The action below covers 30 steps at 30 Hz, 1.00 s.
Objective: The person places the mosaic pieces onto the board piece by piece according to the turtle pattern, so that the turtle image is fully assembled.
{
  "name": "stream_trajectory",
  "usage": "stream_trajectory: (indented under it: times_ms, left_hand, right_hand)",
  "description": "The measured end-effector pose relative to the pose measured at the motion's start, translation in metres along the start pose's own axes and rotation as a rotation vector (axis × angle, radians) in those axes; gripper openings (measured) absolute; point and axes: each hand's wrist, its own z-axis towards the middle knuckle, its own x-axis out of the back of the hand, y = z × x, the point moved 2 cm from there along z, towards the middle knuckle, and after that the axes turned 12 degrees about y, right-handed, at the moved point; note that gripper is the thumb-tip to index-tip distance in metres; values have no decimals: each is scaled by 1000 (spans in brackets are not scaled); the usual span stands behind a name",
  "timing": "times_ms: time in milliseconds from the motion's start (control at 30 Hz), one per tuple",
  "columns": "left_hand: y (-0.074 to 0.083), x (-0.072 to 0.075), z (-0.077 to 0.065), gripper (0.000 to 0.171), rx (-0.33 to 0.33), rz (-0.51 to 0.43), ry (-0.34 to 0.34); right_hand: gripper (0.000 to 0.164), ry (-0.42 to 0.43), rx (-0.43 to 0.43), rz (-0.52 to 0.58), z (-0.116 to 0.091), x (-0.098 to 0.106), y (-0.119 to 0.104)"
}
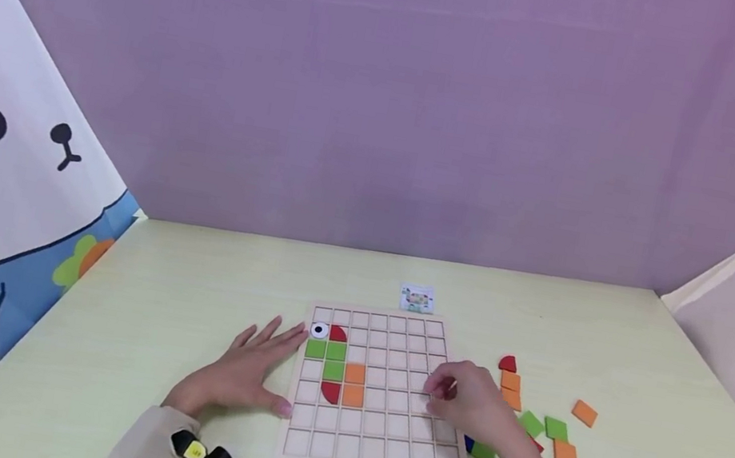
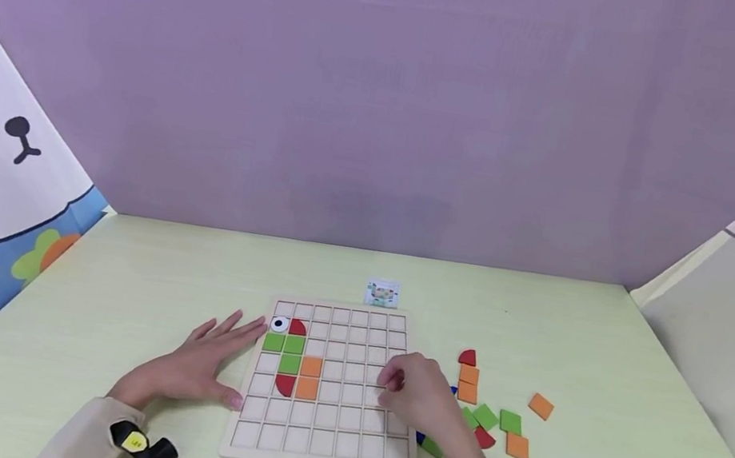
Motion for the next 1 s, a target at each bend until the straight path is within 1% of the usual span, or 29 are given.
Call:
stream_trajectory:
  times_ms: [167, 367, 433, 567, 733, 933, 1000]
  left_hand:
    - [0, -1, 0, 109, -24, -6, 10]
    - [-1, -1, -2, 109, 3, -4, 6]
    - [-2, -1, -2, 109, 11, -2, 5]
    - [-2, -1, -2, 109, 7, -5, 9]
    - [-1, -2, -2, 109, 0, -14, 8]
    - [0, -2, -2, 109, 4, -24, 10]
    - [0, -2, -2, 109, 6, -22, 10]
  right_hand:
    - [15, -3, -26, -35, -5, 7, 20]
    - [16, 16, -43, -73, -8, 17, 41]
    - [17, 27, -45, -97, -8, 21, 45]
    - [20, 35, -70, -128, -7, 26, 51]
    - [24, 43, -89, -135, -7, 31, 60]
    - [25, 74, -64, -176, -4, 35, 69]
    - [25, 78, -69, -187, -3, 36, 71]
